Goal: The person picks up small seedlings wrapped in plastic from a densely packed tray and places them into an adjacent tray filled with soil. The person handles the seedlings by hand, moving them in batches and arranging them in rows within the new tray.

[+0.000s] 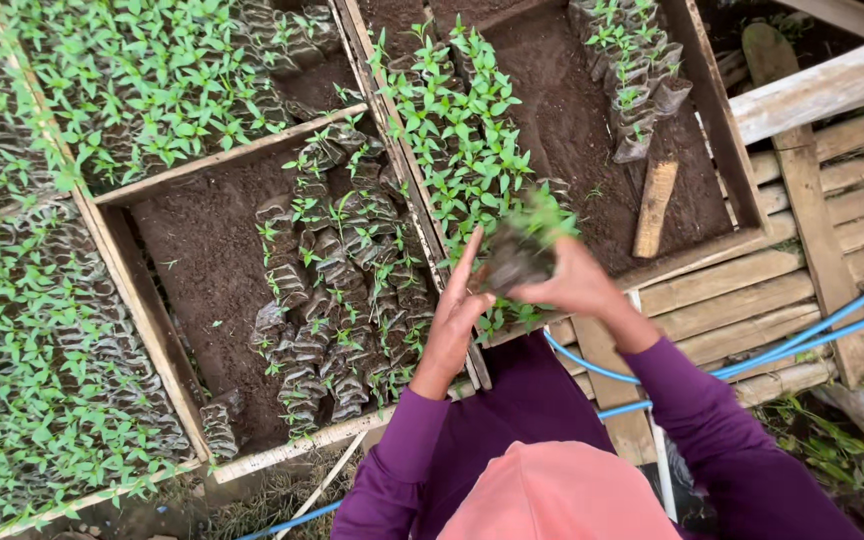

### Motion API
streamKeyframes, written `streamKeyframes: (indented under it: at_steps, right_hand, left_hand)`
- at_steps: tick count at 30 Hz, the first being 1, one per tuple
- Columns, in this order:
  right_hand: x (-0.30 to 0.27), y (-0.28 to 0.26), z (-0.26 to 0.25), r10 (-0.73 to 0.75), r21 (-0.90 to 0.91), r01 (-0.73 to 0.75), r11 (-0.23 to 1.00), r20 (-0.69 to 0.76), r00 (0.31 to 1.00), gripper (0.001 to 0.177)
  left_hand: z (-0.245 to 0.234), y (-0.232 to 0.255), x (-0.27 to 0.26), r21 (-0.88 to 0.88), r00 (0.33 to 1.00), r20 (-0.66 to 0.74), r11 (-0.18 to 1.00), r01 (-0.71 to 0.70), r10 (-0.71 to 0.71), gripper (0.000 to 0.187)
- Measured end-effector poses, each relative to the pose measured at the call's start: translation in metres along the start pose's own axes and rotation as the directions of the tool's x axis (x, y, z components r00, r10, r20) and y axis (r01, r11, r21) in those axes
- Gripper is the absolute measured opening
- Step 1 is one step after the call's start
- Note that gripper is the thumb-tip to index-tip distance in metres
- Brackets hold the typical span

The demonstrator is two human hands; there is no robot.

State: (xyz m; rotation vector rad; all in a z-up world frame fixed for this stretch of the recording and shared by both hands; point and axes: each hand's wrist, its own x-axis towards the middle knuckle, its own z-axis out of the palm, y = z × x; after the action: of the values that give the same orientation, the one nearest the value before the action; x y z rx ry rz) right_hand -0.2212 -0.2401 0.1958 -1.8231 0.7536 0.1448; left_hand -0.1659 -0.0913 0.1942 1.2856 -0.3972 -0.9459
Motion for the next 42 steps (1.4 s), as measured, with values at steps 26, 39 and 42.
streamKeyframes:
  at_steps: [26,39,42]
  right_hand:
    - [0.179,0.108,-0.064,-0.171,-0.064,0.182,0.981,0.148,0.974,0.105]
    - [0.233,0.184,-0.045,-0.213,-0.146,0.217,0.965,0.04,0.976,0.092]
    - [0.167,0.064,-0.065,-0.019,-0.262,0.065,0.963,0.173,0.985,0.099]
  left_hand:
    - [-0.101,-0.053,-0.041,-0.227,0.769,-0.521,0.928,0.294,-0.371,0.042]
    - [-0.107,-0.063,-0.017,-0.273,0.776,-0.521,0.931,0.244,-0.356,0.038]
    - [-0.112,-0.057,-0.021,-0.35,0.76,-0.542,0.919,0.184,-0.358,0.041]
